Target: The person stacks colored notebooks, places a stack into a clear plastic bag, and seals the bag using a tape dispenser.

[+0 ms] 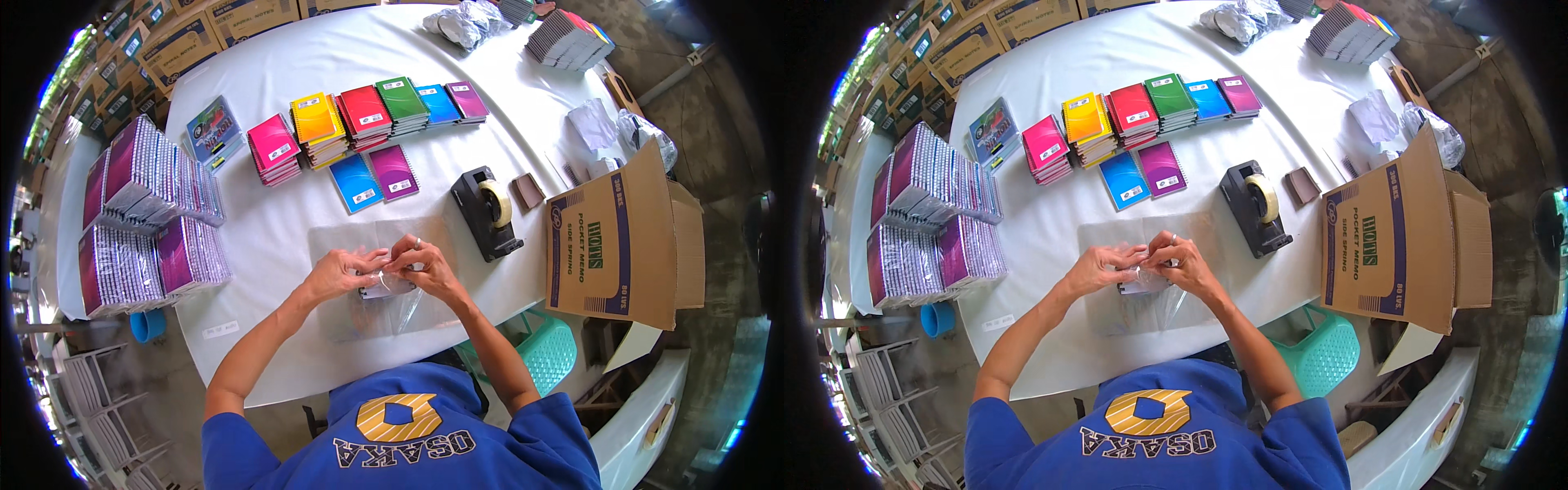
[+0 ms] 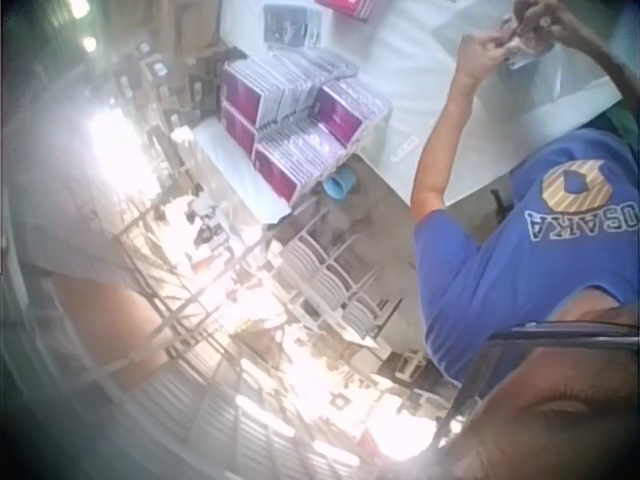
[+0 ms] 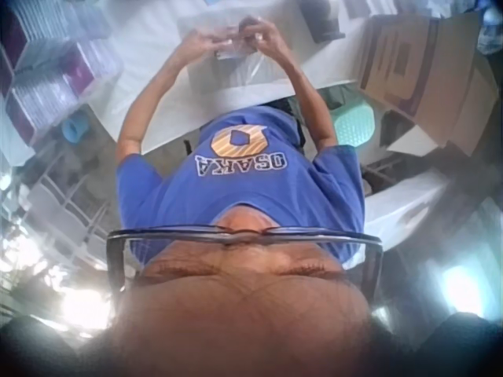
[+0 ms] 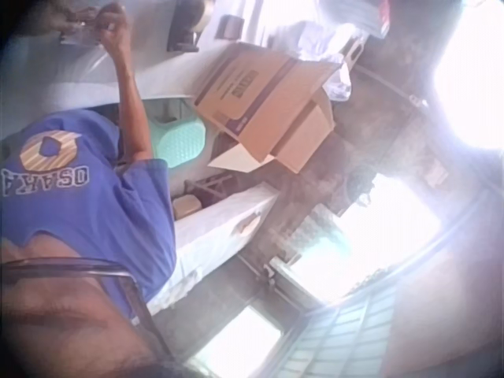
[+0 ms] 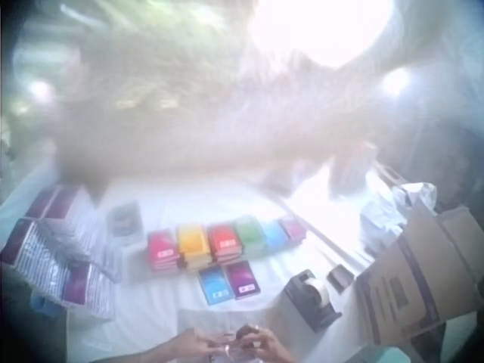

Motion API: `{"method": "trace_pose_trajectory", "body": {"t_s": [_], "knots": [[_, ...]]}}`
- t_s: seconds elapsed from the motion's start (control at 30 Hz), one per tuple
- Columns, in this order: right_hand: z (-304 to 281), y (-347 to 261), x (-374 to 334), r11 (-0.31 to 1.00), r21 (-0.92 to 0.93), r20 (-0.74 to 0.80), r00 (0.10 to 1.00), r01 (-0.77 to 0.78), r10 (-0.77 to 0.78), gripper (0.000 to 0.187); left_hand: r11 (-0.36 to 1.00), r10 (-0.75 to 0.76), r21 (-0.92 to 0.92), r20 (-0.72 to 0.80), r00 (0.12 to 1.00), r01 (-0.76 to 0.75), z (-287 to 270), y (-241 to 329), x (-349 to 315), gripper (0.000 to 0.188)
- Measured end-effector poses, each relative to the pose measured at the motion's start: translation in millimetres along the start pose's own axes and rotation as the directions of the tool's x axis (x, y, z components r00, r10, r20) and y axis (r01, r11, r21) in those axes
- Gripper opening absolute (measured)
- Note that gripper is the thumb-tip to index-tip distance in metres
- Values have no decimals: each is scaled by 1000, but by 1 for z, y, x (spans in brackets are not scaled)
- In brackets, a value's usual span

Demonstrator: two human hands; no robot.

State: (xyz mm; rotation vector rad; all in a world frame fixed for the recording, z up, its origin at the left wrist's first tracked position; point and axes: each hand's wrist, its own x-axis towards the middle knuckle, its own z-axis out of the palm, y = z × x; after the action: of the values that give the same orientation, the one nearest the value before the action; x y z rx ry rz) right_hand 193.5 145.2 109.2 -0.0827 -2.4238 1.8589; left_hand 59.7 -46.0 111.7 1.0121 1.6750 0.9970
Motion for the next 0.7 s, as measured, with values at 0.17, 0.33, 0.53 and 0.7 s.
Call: {"method": "trace_pose_trajectory", "body": {"t_s": [0.17, 0.33, 0.53, 0.7], "knots": [[-10, -8, -10, 911, -405, 105, 993, 84, -44, 33, 619, 240, 779, -73, 968, -95, 12, 26, -24, 62], [-16, -30, -32, 631, -746, 209, 974, 214, -84, 58, 426, 284, 903, -71, 956, -59, 25, 37, -34, 68], [-26, 5, -52, 493, -797, 127, 895, 349, -427, 44, 330, 403, 943, -95, 910, -48, 44, 23, -37, 64], [-180, 48, -81, 673, -501, -743, 669, -545, -11, 22, 365, 402, 930, -115, 909, -43, 53, 30, -34, 62]]}}
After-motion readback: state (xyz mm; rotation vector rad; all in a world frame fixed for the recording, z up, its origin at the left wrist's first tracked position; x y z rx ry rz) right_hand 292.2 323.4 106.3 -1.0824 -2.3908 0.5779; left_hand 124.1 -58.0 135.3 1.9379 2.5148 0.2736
